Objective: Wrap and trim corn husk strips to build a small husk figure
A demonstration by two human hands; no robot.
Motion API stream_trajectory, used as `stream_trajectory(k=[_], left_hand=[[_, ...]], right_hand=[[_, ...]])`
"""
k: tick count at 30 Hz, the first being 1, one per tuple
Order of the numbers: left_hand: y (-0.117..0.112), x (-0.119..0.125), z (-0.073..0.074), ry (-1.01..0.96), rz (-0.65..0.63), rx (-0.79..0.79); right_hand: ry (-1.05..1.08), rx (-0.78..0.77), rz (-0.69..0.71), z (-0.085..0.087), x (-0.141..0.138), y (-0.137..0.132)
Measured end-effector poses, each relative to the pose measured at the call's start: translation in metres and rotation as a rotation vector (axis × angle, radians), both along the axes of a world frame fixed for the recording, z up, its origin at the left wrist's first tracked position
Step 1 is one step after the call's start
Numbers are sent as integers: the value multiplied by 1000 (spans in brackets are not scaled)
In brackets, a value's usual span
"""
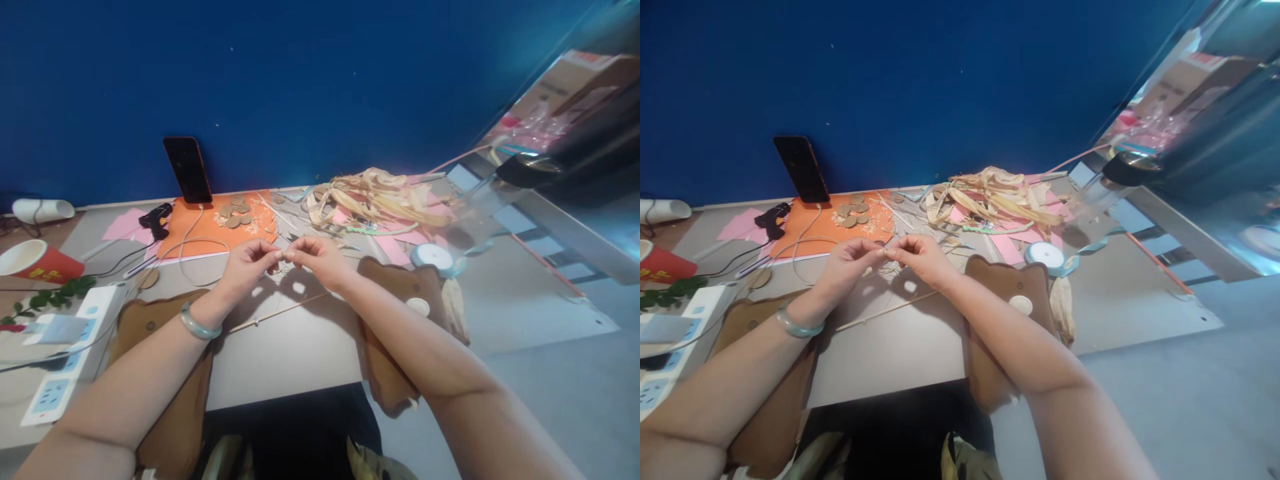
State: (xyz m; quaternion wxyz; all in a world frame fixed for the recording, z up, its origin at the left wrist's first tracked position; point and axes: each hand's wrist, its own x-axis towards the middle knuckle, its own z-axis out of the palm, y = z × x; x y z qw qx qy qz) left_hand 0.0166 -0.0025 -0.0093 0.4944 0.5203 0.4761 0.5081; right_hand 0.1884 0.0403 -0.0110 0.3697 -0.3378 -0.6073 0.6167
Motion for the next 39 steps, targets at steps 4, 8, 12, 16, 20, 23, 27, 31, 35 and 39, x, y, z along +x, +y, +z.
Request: stream_trajectory(k=[4,8,12,16,20,23,27,31,35,39], left_hand=[[-1,0,0,40,44,11],[-1,0,-5,131,78,73],[-1,-2,-7,272,93,207],[-2,-7,-7,457,51,419],[-1,-9,-8,564,76,536],[-1,-7,-9,546,124,528],[-2,-2,-9,463,164,490],[-3,0,-10,426,173,448],[-3,0,-7,321,139,357],[-2,-1,0,53,3,139]], right_hand=[[-39,117,-33,0,-1,-3],[-121,272,-79,0,-1,-4],[-165,342,-98,0,-1,-5],[-188,369,-90,0,0,-6],[-194,406,-105,0,0,-7],[-188,497,-144,0,-1,-10],[-212,674,-221,-2,-3,-12],[-231,745,-240,-4,-4,-12],[-256,752,-237,-4,-3,-11],[-218,685,-208,-1,-3,-13]])
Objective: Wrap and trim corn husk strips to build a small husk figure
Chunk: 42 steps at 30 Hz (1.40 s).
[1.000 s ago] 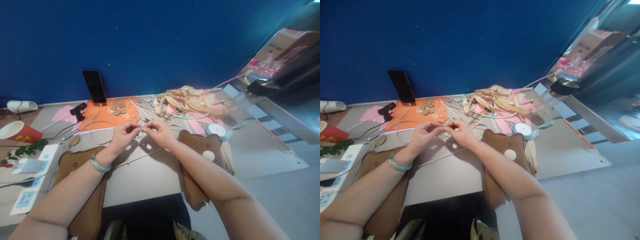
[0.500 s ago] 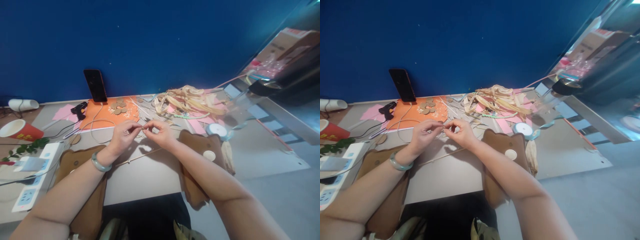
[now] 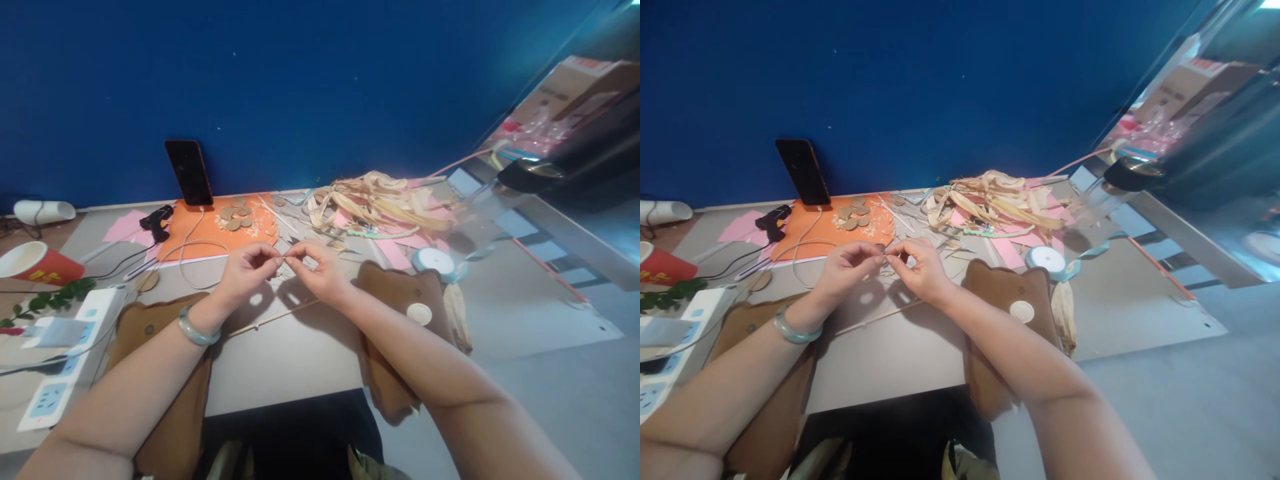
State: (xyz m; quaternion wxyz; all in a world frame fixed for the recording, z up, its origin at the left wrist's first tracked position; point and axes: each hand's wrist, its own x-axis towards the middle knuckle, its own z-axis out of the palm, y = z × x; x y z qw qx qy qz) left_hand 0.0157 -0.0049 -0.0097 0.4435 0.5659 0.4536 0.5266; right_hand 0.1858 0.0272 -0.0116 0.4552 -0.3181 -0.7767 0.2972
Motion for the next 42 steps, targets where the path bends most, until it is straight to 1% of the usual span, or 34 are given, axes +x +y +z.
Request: stream_trajectory(k=[2,5,13,16,19,23,27,30,35,37,40,42], left_hand=[[0,-1,3,-106,-85,-100],[1,-2,4,-201,-171,-184],[1,-4,4,-310,-288,-317],[1,-5,4,-329,-283,-338],[1,-5,4,-340,-274,-342],[1,-3,5,-356,-291,-358],[0,-1,7,-351,-288,-356],[-1,1,7,-335,-259,-357],[0,0,4,-311,-178,-316],[0,-2,3,-298,-171,-308],[1,-6,0,-264,-184,-290],[1,-7,0,-236,-169,-271]], right_hand=[[24,-38,13,2,0,-1],[37,-62,53,5,1,-2],[59,-70,129,5,1,-3],[47,-9,90,4,1,-4],[21,135,11,3,1,-3],[-18,330,-30,0,2,-2],[-32,439,-65,-2,3,-2],[-80,419,-64,-1,4,-3],[-90,282,-40,1,4,-4],[-84,244,-38,2,4,-5],[-79,231,-31,3,4,-4],[-79,239,-27,2,4,-3]])
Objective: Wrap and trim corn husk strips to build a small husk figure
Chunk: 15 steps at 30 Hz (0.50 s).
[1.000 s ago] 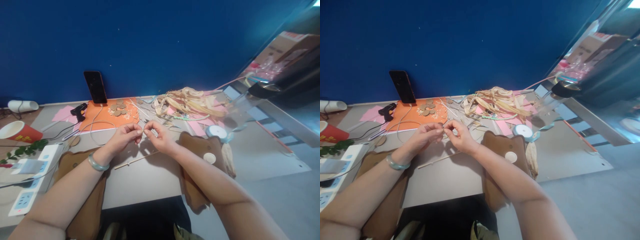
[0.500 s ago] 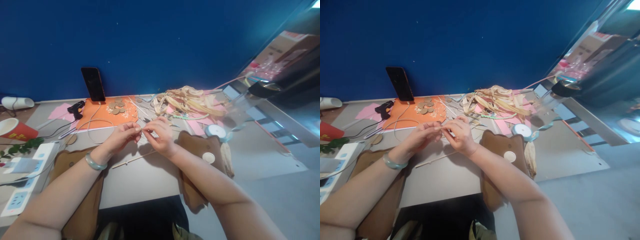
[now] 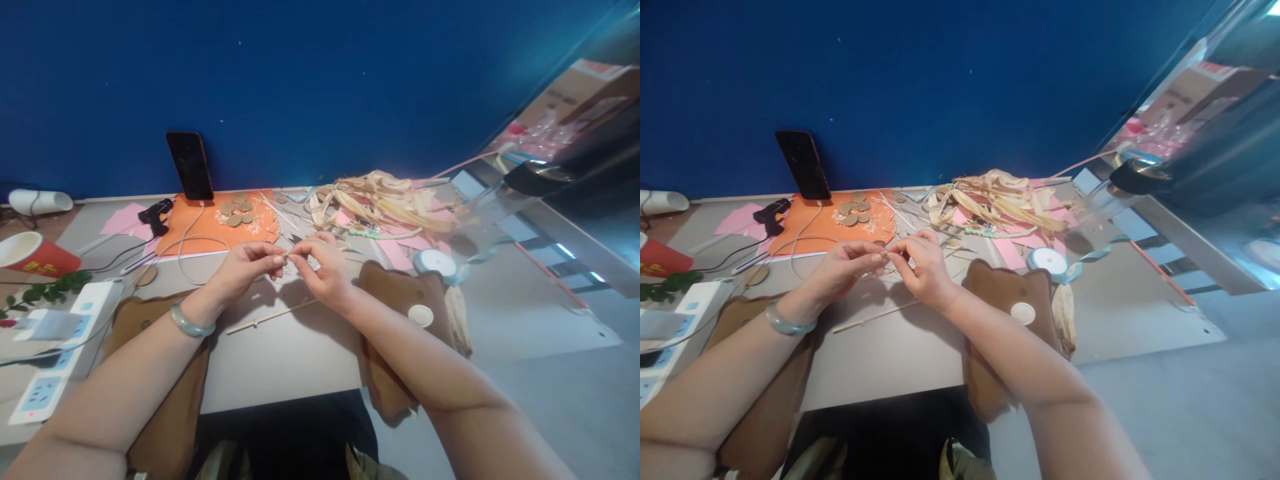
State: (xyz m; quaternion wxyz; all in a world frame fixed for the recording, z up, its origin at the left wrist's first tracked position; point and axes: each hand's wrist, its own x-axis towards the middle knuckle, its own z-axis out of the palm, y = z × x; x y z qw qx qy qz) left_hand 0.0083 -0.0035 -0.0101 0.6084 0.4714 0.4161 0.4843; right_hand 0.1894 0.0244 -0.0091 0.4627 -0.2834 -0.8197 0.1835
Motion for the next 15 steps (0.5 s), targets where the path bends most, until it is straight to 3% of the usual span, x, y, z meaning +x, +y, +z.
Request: stream_trajectory(k=[6,15], left_hand=[[0,1,4,121,57,61],[-1,5,15,250,117,77]], right_hand=[[6,-43,13,-2,0,1],[141,-636,180,1,-2,7]])
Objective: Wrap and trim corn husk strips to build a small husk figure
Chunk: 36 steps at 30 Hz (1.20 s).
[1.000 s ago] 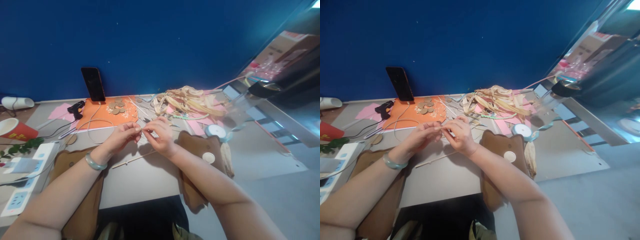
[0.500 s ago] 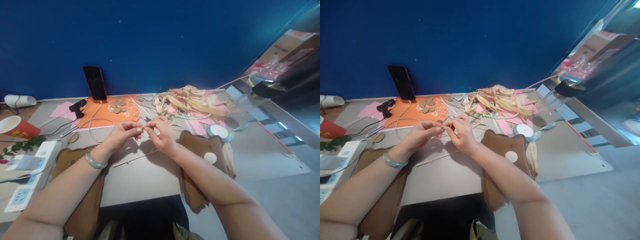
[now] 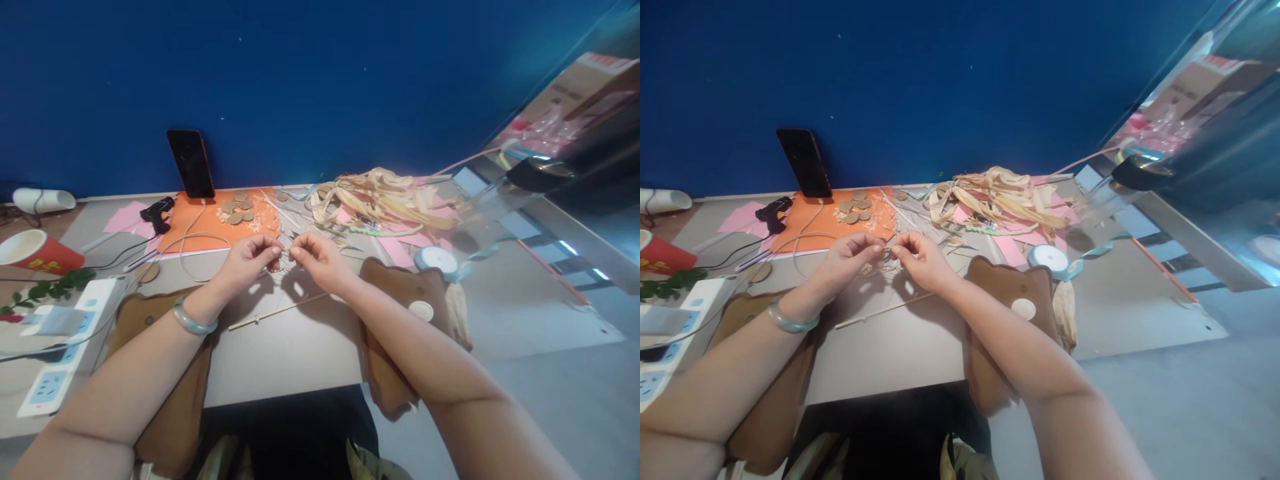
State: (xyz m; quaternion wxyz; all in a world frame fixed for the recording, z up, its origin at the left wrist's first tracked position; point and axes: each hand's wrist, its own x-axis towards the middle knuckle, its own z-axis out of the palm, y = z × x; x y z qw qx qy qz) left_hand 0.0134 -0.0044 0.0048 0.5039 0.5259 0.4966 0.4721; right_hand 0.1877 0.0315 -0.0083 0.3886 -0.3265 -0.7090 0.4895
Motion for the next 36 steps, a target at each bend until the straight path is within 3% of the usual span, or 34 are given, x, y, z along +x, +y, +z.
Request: stream_trajectory(k=[6,14,17,21,25,36], left_hand=[[2,-1,-5,-4,2,-5],[3,-5,-4,28,45,-14],[3,-4,-1,19,48,-27],[2,-1,0,16,67,-51],[0,2,-2,10,19,-26],[-2,3,-2,52,22,9]], right_hand=[[39,-230,134,0,5,9],[42,-251,123,1,8,13],[-3,-124,47,2,7,10],[-65,220,-109,-2,4,3],[-158,518,-138,-8,1,0],[-201,680,-144,-10,4,2]])
